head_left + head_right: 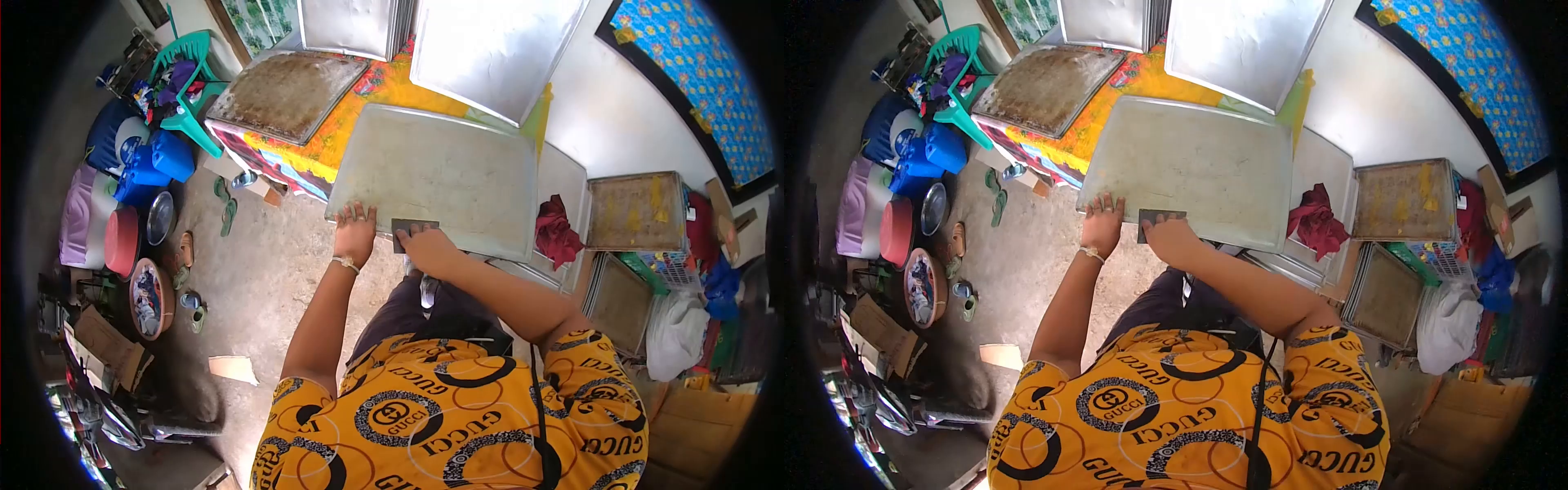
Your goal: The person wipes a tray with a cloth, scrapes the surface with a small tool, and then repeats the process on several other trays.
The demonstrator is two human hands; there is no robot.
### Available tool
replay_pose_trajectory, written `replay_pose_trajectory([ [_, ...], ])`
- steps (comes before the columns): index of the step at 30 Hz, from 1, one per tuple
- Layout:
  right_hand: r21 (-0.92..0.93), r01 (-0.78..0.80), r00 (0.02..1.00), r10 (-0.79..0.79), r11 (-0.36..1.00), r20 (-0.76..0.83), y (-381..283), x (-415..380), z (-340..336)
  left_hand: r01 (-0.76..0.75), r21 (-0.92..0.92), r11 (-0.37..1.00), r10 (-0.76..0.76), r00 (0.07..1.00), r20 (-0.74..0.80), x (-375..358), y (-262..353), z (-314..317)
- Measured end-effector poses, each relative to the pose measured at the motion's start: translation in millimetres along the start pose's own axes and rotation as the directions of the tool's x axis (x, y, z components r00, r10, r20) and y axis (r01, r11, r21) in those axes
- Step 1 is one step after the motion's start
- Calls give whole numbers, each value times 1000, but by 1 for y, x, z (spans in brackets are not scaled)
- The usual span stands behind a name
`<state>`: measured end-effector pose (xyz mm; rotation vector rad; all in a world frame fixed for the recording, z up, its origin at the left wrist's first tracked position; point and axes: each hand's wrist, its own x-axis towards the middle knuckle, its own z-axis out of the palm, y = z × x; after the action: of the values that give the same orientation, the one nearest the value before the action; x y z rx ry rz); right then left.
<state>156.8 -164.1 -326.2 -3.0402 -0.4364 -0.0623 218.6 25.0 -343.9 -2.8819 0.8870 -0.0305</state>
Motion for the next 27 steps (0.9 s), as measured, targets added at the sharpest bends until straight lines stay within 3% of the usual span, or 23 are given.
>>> replay_pose_trajectory([
  [1, -5, -3, 989, 2, 1000, -151, -9, -2, 19, -3, -14, 1000, 3, 1000, 7, -2, -1, 3],
  [3, 190, -94, 995, 88, 977, 40, 39, 30, -5, -13, -25, 1000, 13, 1000, -9, -2, -3, 1],
  [5, 152, -333, 937, 308, 930, 167, 106, 58, -23, -22, -27, 999, 22, 1000, -11, -4, -3, -2],
  [8, 112, -301, 927, 263, 947, 268, 86, 52, -41, -27, 18, 999, 27, 1000, 9, -3, -3, -2],
  [10, 132, 6, 988, -26, 991, 152, 36, 31, 5, -25, -11, 1000, 25, 1000, -12, -2, -3, 3],
  [11, -177, 233, 946, -265, 956, -186, 8, 8, 15, -27, -24, 999, 27, 1000, -13, -2, -3, 6],
  [13, -238, 208, 925, -270, 949, -268, 6, 8, 15, -29, -19, 999, 28, 1000, -9, -5, -3, 1],
  [15, 249, -89, 996, 81, 964, 42, 58, 29, -23, -45, 1, 999, 45, 999, -8, -4, -3, -4],
  [17, 60, -336, 941, 332, 940, 66, 119, 44, -33, -46, 5, 999, 46, 999, -1, -5, -3, -4],
  [20, 29, -335, 942, 334, 942, 27, 110, 32, -23, -25, 2, 1000, 25, 999, 25, -1, -1, -7],
  [21, -141, -223, 972, 231, 965, 47, 82, 25, -14, -14, -7, 1000, 15, 999, 33, 0, -1, -6],
  [22, -111, -137, 982, 150, 984, 112, 49, 17, -8, -9, -17, 1000, 10, 999, 48, -2, 1, -5],
  [24, -128, -65, 991, 49, 990, -124, -12, -14, 17, -14, -18, 1000, 15, 999, 52, -2, 1, -4],
  [27, 60, -124, 981, 113, 991, 155, 25, -13, -14, -21, -30, 999, 22, 999, 35, -2, 0, -1],
])
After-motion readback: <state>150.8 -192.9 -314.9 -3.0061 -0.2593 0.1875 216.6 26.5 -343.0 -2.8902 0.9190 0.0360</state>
